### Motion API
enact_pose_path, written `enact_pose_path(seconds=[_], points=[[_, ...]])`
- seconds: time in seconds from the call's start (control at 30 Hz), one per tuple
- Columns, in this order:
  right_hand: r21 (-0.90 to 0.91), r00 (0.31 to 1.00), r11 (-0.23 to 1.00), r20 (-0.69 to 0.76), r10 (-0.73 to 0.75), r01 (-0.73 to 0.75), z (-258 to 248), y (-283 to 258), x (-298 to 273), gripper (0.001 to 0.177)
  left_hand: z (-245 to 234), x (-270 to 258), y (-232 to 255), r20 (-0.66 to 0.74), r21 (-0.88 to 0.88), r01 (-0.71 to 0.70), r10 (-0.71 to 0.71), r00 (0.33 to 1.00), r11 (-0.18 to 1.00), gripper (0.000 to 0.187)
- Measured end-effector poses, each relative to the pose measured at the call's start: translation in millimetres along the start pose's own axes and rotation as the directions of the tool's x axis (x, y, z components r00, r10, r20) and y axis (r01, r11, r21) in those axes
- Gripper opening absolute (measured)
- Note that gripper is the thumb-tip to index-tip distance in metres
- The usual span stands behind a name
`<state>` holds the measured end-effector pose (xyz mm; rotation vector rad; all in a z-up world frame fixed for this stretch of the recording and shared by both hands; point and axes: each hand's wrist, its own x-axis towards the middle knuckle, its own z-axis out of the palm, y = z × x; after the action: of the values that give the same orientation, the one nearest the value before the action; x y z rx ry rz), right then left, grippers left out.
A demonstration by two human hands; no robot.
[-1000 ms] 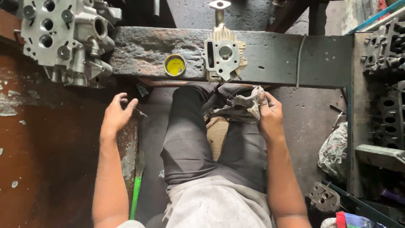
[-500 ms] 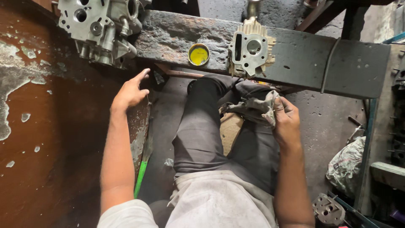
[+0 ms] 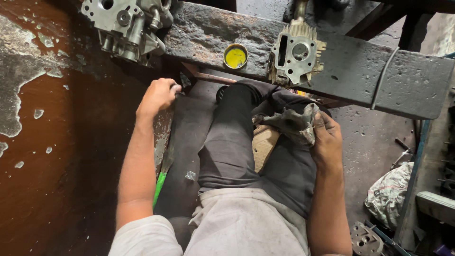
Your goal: The person cleans a metallic engine part using a rag and a yellow lubricant from a small tin. They wipe the part repeatedly, then handle a small bolt, wiping it with the rag before placing it on the bench.
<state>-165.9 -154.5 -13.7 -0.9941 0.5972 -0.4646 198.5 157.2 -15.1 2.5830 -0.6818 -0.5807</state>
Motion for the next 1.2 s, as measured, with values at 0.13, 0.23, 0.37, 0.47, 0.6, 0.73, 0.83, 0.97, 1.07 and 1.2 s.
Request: enact_pose_path(seconds=[0.13,0.23,0.37,0.47,0.6,0.73,0.83,0.97,1.07,1.2], points=[[-0.003,1.0,1.0,0.01,-0.007,0.007,0,-1,-2,0.029,2,-2,-8,0.058,0.05,-0.186,0.184,0.981,0.981,0.041],[0.0,1.0,1.0,0.015,0.002,-0.002,0,-1,-2,0.03,1,-6,-9,-0.087,0.055,-0.383,0.387,0.918,0.922,0.068],[0.02,0.999,1.0,0.029,0.02,-0.02,4,-3,-2,0.03,-4,-10,-7,0.003,0.244,-0.087,0.09,0.996,0.966,0.056],[-0.009,0.999,1.0,0.033,0.005,-0.005,6,-4,-1,0.031,-4,-7,-14,0.016,0.277,-0.097,0.096,0.995,0.956,0.068],[0.035,0.999,0.999,0.045,0.006,-0.008,3,-1,-2,0.03,2,0,-33,-0.081,0.232,-0.141,0.164,0.983,0.962,0.077],[0.03,0.999,0.999,0.027,0.041,-0.042,-6,6,-2,0.03,1,2,-35,-0.114,0.038,0.117,-0.112,0.987,0.992,0.046],[0.109,0.997,0.993,0.064,0.035,-0.042,-7,13,-1,0.027,-5,-16,-6,0.05,-0.532,0.212,-0.22,0.974,0.82,0.035],[0.301,0.991,0.953,0.137,-0.007,-0.035,2,21,-7,0.032,-3,-64,76,-0.034,-0.883,-0.042,0.026,0.999,0.467,0.025],[0.409,0.964,0.903,0.266,0.021,-0.133,20,27,-15,0.035,12,-102,144,-0.114,-0.94,-0.137,0.09,0.989,0.312,0.014],[0.45,0.961,0.877,0.272,0.044,-0.168,45,33,-30,0.046,31,-132,207,-0.048,-0.994,-0.072,0.267,0.963,0.082,0.015]])
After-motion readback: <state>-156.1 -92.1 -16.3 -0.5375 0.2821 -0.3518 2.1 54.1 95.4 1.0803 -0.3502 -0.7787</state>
